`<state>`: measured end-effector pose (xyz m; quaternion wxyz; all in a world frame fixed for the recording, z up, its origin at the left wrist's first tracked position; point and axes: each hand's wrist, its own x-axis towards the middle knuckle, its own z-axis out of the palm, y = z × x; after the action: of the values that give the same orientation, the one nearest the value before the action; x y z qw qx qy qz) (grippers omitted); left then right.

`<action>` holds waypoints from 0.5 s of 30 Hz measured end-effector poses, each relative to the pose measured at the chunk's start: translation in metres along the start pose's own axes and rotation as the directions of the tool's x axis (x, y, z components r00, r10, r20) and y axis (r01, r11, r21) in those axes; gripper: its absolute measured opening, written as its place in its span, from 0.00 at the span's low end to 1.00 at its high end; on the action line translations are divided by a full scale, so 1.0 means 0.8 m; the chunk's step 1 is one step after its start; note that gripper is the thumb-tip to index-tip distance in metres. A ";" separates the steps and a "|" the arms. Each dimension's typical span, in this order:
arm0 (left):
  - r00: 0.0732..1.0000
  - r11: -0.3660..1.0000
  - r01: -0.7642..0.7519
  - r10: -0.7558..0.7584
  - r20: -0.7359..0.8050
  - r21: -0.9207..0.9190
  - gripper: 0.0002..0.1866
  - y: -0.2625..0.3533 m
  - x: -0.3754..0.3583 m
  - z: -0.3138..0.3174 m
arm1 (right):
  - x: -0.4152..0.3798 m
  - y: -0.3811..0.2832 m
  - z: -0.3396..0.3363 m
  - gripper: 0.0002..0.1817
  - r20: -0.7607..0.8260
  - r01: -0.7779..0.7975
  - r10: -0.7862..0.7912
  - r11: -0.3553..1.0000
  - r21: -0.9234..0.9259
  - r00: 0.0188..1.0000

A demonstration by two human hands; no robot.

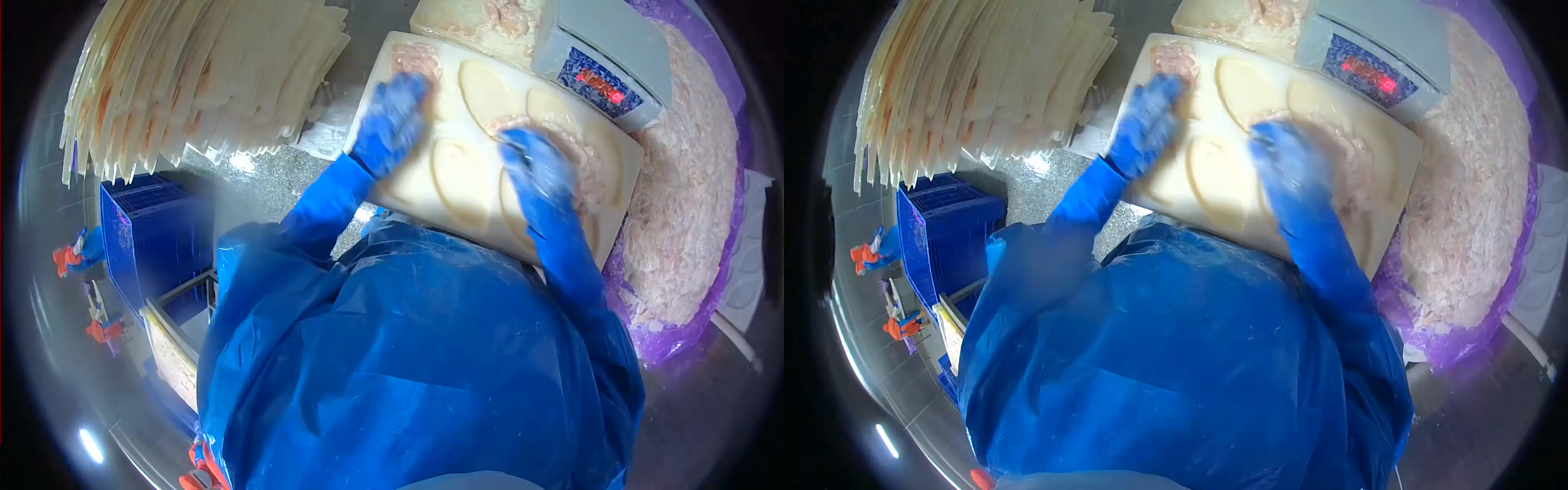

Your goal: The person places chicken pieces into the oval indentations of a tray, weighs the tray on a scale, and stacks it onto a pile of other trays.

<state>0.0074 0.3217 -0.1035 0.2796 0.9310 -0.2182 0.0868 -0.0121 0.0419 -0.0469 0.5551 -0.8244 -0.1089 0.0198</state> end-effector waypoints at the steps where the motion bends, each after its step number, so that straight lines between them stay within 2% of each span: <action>1: 0.996 0.984 -0.093 0.091 0.021 0.155 0.30 0.023 -0.009 -0.005 | 0.021 -0.006 0.018 0.14 0.036 0.093 -0.088 0.985 -0.142 0.995; 2: 1.000 0.999 -0.016 0.015 0.026 0.044 0.31 0.032 -0.014 -0.008 | 0.041 -0.011 0.035 0.15 0.078 0.184 -0.169 0.943 -0.277 0.983; 4: 0.960 0.939 0.078 -0.162 -0.230 -0.335 0.29 0.039 -0.019 -0.022 | 0.067 -0.030 0.071 0.14 0.090 0.204 -0.187 0.947 -0.249 0.978; 5: 0.957 0.937 0.088 -0.174 -0.233 -0.337 0.29 0.034 -0.022 -0.021 | 0.077 -0.019 0.090 0.15 0.127 0.247 -0.219 0.930 -0.274 0.967; 6: 0.957 0.968 0.110 -0.164 -0.240 -0.223 0.27 0.028 -0.025 -0.019 | 0.084 -0.008 0.101 0.15 0.141 0.248 -0.217 0.929 -0.274 0.966; 7: 0.957 0.986 0.130 -0.153 -0.247 -0.105 0.25 0.023 -0.027 -0.019 | 0.092 0.002 0.107 0.15 0.222 0.275 -0.208 0.899 -0.341 0.953; 8: 0.953 0.985 0.138 -0.162 -0.258 -0.107 0.25 0.021 -0.029 -0.023 | 0.100 0.009 0.111 0.14 0.298 0.310 -0.196 0.860 -0.405 0.934; 10: 0.935 0.985 0.127 -0.159 -0.317 -0.119 0.21 0.023 -0.032 -0.035 | 0.100 0.018 0.103 0.14 0.300 0.346 -0.238 0.854 -0.389 0.924; 11: 0.934 0.990 0.132 -0.141 -0.328 -0.052 0.23 0.025 -0.026 -0.041 | 0.099 0.022 0.098 0.12 0.290 0.309 -0.237 0.921 -0.237 0.927; 12: 0.929 0.987 0.145 -0.158 -0.335 -0.062 0.23 0.027 -0.018 -0.042 | 0.100 0.026 0.093 0.11 0.281 0.263 -0.232 0.961 -0.079 0.931; 14: 0.967 0.974 -0.108 0.058 -0.247 -0.197 0.23 0.026 0.009 -0.033 | 0.105 0.035 0.082 0.08 0.306 0.242 -0.210 0.967 -0.073 0.929; 15: 0.982 0.989 -0.113 0.097 -0.163 -0.095 0.23 0.018 0.014 -0.014 | 0.102 0.033 0.074 0.07 0.296 0.194 -0.167 0.979 -0.066 0.941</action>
<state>0.0105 0.3133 -0.0840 0.3390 0.8926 -0.2484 0.1634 0.0623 0.1030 -0.0866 0.4934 -0.8243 -0.2646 0.0838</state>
